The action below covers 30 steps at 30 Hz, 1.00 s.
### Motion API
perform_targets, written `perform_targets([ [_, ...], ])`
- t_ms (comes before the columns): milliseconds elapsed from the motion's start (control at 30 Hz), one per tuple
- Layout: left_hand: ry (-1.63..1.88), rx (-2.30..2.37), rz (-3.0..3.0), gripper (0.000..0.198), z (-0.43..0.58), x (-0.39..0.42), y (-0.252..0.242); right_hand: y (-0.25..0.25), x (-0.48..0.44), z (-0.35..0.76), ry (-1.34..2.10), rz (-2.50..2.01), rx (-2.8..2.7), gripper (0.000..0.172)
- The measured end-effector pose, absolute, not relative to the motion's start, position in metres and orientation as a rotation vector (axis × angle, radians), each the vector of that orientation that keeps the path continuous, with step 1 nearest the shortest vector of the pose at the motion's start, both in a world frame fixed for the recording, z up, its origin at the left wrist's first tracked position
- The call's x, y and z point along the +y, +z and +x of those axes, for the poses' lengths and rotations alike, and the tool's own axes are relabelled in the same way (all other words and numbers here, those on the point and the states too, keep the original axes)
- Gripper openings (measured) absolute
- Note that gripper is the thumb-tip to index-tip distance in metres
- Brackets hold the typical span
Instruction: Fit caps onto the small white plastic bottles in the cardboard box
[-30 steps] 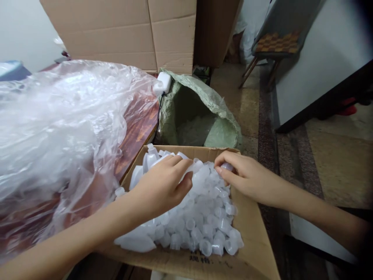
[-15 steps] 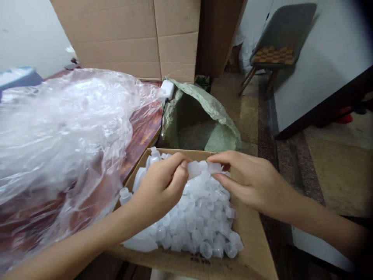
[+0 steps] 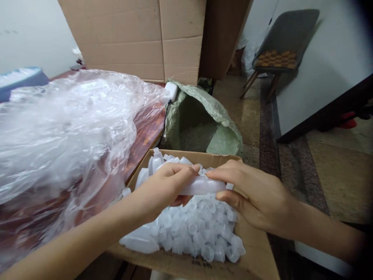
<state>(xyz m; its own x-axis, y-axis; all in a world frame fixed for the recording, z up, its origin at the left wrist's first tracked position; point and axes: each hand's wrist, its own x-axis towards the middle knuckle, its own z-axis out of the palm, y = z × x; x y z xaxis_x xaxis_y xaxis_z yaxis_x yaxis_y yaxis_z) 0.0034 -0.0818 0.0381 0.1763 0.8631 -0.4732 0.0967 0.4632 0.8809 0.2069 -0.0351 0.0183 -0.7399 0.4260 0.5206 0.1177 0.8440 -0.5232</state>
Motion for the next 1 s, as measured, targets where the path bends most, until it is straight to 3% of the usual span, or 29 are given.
perform_targets([
  [133, 0.711, 1.266, 0.888, 0.044, 0.006, -0.083, 0.041, 0.015, -0.037, 0.206, 0.714, -0.451, -2.313, 0.024],
  [300, 0.588, 1.132, 0.711, 0.048, 0.004, -0.082, 0.042, 0.010, -0.041, 0.212, 0.319, -0.218, -2.377, 0.036],
  [400, 0.591, 1.202, 0.804, 0.049, 0.004, -0.082, 0.041, 0.014, -0.041, 0.211, 0.399, -0.402, -2.411, 0.024],
  [500, 0.614, 1.295, 0.904, 0.050, 0.002, -0.082, 0.038, 0.020, -0.037, 0.211, 0.574, -0.549, -2.382, 0.054],
  [633, 0.613, 1.354, 0.966, 0.048, -0.002, -0.081, 0.036, 0.015, -0.023, 0.215, 0.403, -0.328, -2.535, 0.061],
  [800, 0.559, 1.376, 0.995, 0.049, -0.005, -0.082, 0.036, 0.009, -0.014, 0.215, 0.504, -0.453, -2.571, 0.070],
  [867, 0.534, 1.349, 1.010, 0.050, -0.002, -0.084, 0.038, 0.013, -0.020, 0.211, 0.363, -0.336, -2.542, 0.054],
  [933, 0.509, 1.336, 1.098, 0.052, 0.001, -0.085, 0.042, 0.018, -0.028, 0.206, 0.343, -0.281, -2.528, 0.027],
  [1000, 0.604, 1.427, 1.346, 0.051, 0.004, -0.083, 0.045, 0.021, -0.031, 0.199, 0.420, -0.341, -2.463, 0.019],
])
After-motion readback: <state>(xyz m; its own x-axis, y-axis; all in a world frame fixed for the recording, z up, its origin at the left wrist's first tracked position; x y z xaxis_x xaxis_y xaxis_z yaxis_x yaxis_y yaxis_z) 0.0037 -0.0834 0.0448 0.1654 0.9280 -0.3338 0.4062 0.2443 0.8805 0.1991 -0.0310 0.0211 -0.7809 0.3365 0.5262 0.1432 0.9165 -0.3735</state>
